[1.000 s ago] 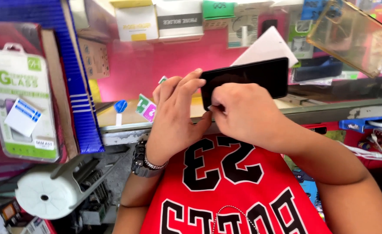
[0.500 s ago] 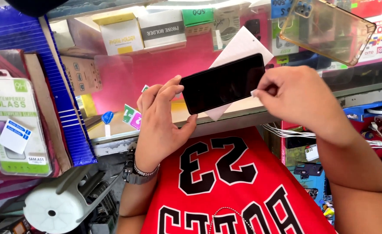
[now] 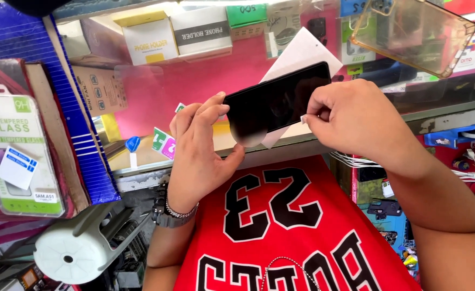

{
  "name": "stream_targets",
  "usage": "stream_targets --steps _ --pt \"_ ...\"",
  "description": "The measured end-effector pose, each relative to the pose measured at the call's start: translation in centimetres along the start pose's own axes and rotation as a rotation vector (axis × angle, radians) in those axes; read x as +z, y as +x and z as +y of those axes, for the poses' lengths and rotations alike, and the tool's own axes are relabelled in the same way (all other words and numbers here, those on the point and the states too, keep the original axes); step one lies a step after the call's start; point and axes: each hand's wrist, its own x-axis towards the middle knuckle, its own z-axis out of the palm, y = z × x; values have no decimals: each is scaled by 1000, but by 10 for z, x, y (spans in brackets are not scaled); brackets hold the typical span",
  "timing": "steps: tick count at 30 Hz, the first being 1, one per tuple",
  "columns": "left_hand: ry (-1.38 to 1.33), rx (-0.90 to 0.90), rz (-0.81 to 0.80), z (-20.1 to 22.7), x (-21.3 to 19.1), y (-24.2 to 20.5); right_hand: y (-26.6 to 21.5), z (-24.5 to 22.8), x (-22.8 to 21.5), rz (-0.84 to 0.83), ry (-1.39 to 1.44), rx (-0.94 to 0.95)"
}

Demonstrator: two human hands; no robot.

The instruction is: Applying a tempered glass screen protector to a smartphone screen.

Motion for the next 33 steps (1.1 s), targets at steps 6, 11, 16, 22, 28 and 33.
stream_targets --steps 6,11,16,22,28,33 --pt "14 30 2 0 -3 -1 12 -36 4 -87 7 -20" --pt "5 22 -2 -1 -5 -2 23 -66 6 -149 25 -25" --pt "-23 17 5 -5 -4 -4 33 -92 7 -221 -34 -36" --pt "-60 52 -1 -7 -6 -5 40 -105 13 -192 -57 -116" --pt "-17 60 -18 -6 -4 -5 41 -104 23 -92 19 -158" --pt "-3 28 4 -2 -4 -3 51 -96 25 96 182 -198"
